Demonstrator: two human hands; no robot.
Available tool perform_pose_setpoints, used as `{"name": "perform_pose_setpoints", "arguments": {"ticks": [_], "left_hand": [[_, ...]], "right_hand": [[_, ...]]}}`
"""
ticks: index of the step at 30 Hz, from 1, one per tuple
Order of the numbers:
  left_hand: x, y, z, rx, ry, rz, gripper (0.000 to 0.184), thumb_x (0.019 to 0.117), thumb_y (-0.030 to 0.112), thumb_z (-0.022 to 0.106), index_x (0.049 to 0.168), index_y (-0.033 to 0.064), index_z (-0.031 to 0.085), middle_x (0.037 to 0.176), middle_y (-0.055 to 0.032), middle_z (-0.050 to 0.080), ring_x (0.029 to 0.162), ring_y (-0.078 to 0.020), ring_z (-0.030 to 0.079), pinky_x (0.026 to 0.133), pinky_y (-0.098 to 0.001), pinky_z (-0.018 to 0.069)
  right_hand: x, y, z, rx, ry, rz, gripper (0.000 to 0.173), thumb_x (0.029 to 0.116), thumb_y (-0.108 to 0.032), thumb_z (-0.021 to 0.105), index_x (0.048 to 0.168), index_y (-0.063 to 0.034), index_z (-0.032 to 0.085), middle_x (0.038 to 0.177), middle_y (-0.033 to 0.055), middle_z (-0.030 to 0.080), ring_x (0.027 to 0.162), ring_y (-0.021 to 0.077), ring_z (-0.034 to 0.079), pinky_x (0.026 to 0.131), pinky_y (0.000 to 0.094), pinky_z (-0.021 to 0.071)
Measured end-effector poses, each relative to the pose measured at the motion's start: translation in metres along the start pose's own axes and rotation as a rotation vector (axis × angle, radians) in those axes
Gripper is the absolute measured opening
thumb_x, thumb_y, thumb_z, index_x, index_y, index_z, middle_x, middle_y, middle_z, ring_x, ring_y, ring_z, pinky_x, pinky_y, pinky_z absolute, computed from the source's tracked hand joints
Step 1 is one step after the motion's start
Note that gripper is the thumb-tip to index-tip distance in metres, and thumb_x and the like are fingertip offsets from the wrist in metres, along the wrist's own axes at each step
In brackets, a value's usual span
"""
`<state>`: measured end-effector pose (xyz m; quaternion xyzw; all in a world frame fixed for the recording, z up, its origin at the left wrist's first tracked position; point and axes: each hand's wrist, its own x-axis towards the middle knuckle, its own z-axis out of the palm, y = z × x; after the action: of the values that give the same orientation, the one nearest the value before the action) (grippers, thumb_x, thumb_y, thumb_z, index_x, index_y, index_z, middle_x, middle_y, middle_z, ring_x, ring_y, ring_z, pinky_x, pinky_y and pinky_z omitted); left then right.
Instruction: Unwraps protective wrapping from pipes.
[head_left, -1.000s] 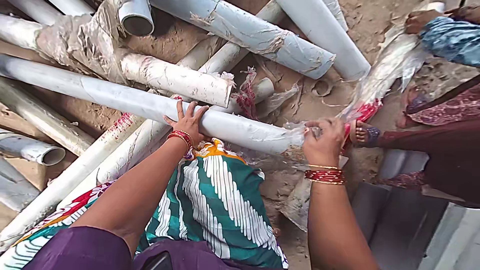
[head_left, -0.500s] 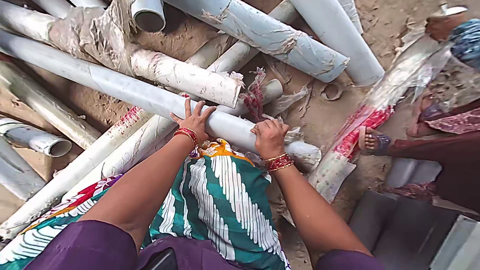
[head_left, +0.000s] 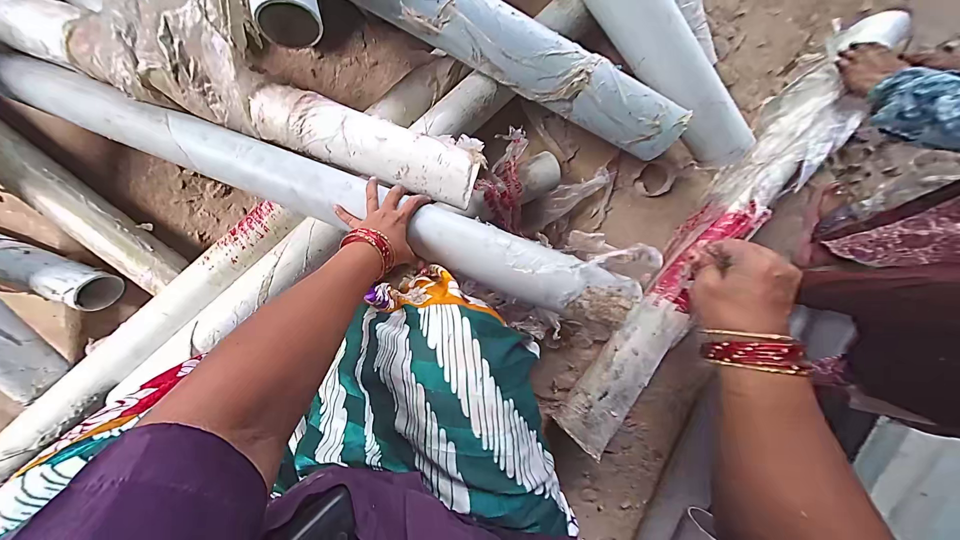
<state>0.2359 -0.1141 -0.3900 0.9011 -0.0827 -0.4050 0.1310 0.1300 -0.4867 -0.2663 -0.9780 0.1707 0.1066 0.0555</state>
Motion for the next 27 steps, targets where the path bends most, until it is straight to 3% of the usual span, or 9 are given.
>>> {"name": "perform_pose_setpoints", "arguments": {"ticks": [3, 7, 10, 12, 15, 20, 23, 25, 27], "left_hand": [[0.007, 0.005, -0.009, -0.004, -0.039, -0.007, 0.116, 0.0643, 0.043, 0.098, 0.16, 0.0381, 0.032, 0.172, -0.0062, 0.018, 0.156, -0.0495, -0.003, 0.099, -0.0936, 0.0039], [0.008, 0.005, -0.011, -0.001, -0.048, -0.016, 0.117, 0.0643, 0.042, 0.098, 0.16, 0.0379, 0.032, 0.172, -0.0056, 0.017, 0.156, -0.0502, -0.003, 0.099, -0.0936, 0.0041], [0.007, 0.004, -0.01, -0.003, -0.042, -0.008, 0.116, 0.0646, 0.042, 0.098, 0.16, 0.0379, 0.032, 0.172, -0.0057, 0.017, 0.156, -0.05, -0.003, 0.098, -0.0938, 0.0033], [0.008, 0.004, -0.01, -0.006, -0.046, -0.008, 0.116, 0.0649, 0.042, 0.098, 0.16, 0.0378, 0.032, 0.172, -0.0057, 0.016, 0.156, -0.0495, -0.004, 0.099, -0.0932, 0.0029], [0.009, 0.004, -0.008, -0.009, -0.038, -0.001, 0.115, 0.0657, 0.042, 0.097, 0.16, 0.0386, 0.032, 0.172, -0.0042, 0.017, 0.156, -0.0493, -0.004, 0.099, -0.0933, 0.003], [0.009, 0.001, -0.008, -0.027, -0.021, 0.015, 0.115, 0.0643, 0.042, 0.098, 0.16, 0.0371, 0.033, 0.172, -0.0037, 0.019, 0.156, -0.0489, -0.005, 0.099, -0.0937, 0.0021], [0.009, 0.0, -0.008, -0.035, -0.02, 0.014, 0.116, 0.0633, 0.042, 0.098, 0.16, 0.0369, 0.034, 0.172, -0.0043, 0.018, 0.156, -0.0495, -0.004, 0.099, -0.0937, 0.0012], [0.011, 0.0, -0.008, -0.028, -0.025, 0.009, 0.117, 0.0632, 0.043, 0.098, 0.16, 0.0372, 0.033, 0.172, -0.0031, 0.017, 0.156, -0.049, -0.004, 0.099, -0.0935, 0.0013], [0.011, 0.001, -0.007, -0.024, -0.032, 0.012, 0.116, 0.064, 0.043, 0.098, 0.16, 0.0373, 0.033, 0.172, -0.0033, 0.017, 0.156, -0.049, -0.004, 0.099, -0.0937, 0.0016]], "right_hand": [[-0.007, 0.01, -0.001, 0.051, 0.017, -0.056, 0.062, 0.1092, -0.04, 0.041, 0.098, 0.013, 0.07, 0.108, 0.0391, 0.065, 0.109, 0.0564, 0.062, 0.094, 0.0719, 0.043], [-0.011, -0.042, 0.063, 0.24, 0.063, -0.49, 0.025, 0.0948, -0.022, 0.07, 0.108, -0.0009, 0.075, 0.113, 0.029, 0.065, 0.105, 0.0487, 0.062, 0.091, 0.0633, 0.0494], [-0.009, -0.078, 0.112, 0.304, 0.118, -0.683, 0.025, 0.0899, -0.017, 0.074, 0.113, -0.0086, 0.079, 0.115, 0.0205, 0.07, 0.11, 0.0445, 0.064, 0.085, 0.0626, 0.0476], [-0.006, -0.088, 0.128, 0.382, 0.229, -0.696, 0.013, 0.0914, -0.013, 0.072, 0.098, -0.0072, 0.081, 0.103, 0.0161, 0.075, 0.104, 0.0396, 0.067, 0.083, 0.0581, 0.046], [0.005, -0.093, 0.138, 0.393, 0.367, -0.725, 0.018, 0.0958, -0.007, 0.064, 0.083, -0.0025, 0.076, 0.09, 0.0182, 0.075, 0.092, 0.0367, 0.072, 0.079, 0.0502, 0.0524], [0.02, -0.091, 0.124, 0.4, 0.206, -0.607, 0.02, 0.0992, -0.005, 0.059, 0.091, 0.0089, 0.071, 0.093, 0.0275, 0.071, 0.092, 0.0424, 0.071, 0.086, 0.0503, 0.0567], [0.019, -0.078, 0.111, 0.453, 0.072, -0.688, 0.024, 0.0979, -0.017, 0.065, 0.094, 0.0042, 0.075, 0.103, 0.0239, 0.073, 0.103, 0.0399, 0.069, 0.094, 0.0506, 0.0527], [0.011, -0.076, 0.116, 0.384, 0.098, -0.771, 0.018, 0.0956, -0.017, 0.068, 0.098, -0.0003, 0.076, 0.108, 0.021, 0.074, 0.108, 0.0413, 0.068, 0.091, 0.056, 0.0515], [0.005, -0.079, 0.125, 0.333, 0.224, -0.777, 0.016, 0.0977, -0.008, 0.062, 0.091, -0.0002, 0.075, 0.1, 0.0212, 0.074, 0.102, 0.0416, 0.07, 0.084, 0.0549, 0.0535]]}}
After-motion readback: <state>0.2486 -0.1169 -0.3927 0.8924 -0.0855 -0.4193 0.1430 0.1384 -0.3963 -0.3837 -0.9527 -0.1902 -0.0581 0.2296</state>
